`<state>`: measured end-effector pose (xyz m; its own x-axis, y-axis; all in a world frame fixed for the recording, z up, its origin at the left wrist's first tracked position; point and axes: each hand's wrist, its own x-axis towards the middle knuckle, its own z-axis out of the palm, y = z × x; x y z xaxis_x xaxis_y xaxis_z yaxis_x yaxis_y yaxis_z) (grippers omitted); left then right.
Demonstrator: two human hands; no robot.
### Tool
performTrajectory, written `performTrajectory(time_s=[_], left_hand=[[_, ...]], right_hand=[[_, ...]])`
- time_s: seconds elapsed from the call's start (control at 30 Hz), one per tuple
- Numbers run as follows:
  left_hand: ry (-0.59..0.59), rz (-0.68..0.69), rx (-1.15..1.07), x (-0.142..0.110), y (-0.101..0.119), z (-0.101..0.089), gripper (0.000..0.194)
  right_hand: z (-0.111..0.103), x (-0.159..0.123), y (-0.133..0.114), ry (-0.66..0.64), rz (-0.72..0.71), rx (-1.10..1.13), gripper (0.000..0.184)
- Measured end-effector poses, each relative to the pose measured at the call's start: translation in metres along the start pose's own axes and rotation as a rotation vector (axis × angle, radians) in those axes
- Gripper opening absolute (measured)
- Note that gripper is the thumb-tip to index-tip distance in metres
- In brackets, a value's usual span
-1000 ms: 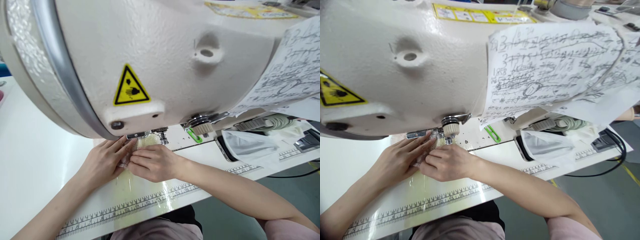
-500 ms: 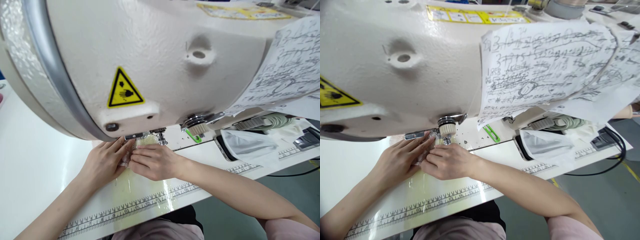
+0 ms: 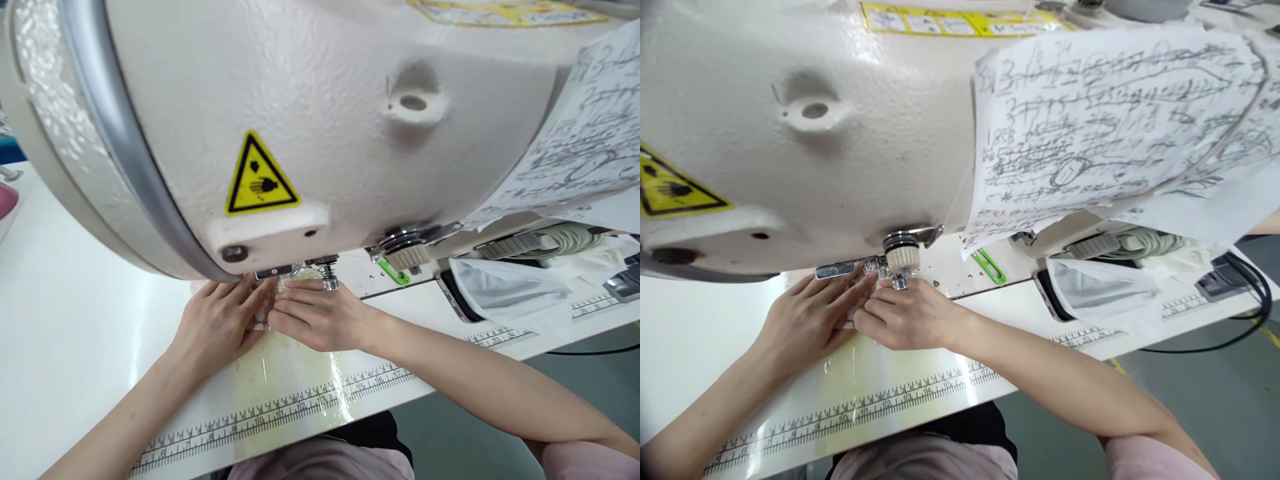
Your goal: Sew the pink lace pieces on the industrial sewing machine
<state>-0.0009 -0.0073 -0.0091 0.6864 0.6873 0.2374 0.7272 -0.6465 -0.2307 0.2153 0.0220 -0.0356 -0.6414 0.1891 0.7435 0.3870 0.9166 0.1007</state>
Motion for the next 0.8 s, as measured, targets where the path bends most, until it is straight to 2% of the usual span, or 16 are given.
performTrajectory(time_s=[0.57,0.8], left_hand=[[0.002,-0.034,-0.013,0.0034,0.0038,-0.0006,0.045],[0.014,-0.038,0.003,0.0051,0.0060,-0.0021,0.040]], right_hand=[[-0.0051,0.0027,0.0058,0.037,0.066,-0.122,0.011],[-0.0098,0.0032,0.0091,-0.023,0.099,-0.177,0.013]])
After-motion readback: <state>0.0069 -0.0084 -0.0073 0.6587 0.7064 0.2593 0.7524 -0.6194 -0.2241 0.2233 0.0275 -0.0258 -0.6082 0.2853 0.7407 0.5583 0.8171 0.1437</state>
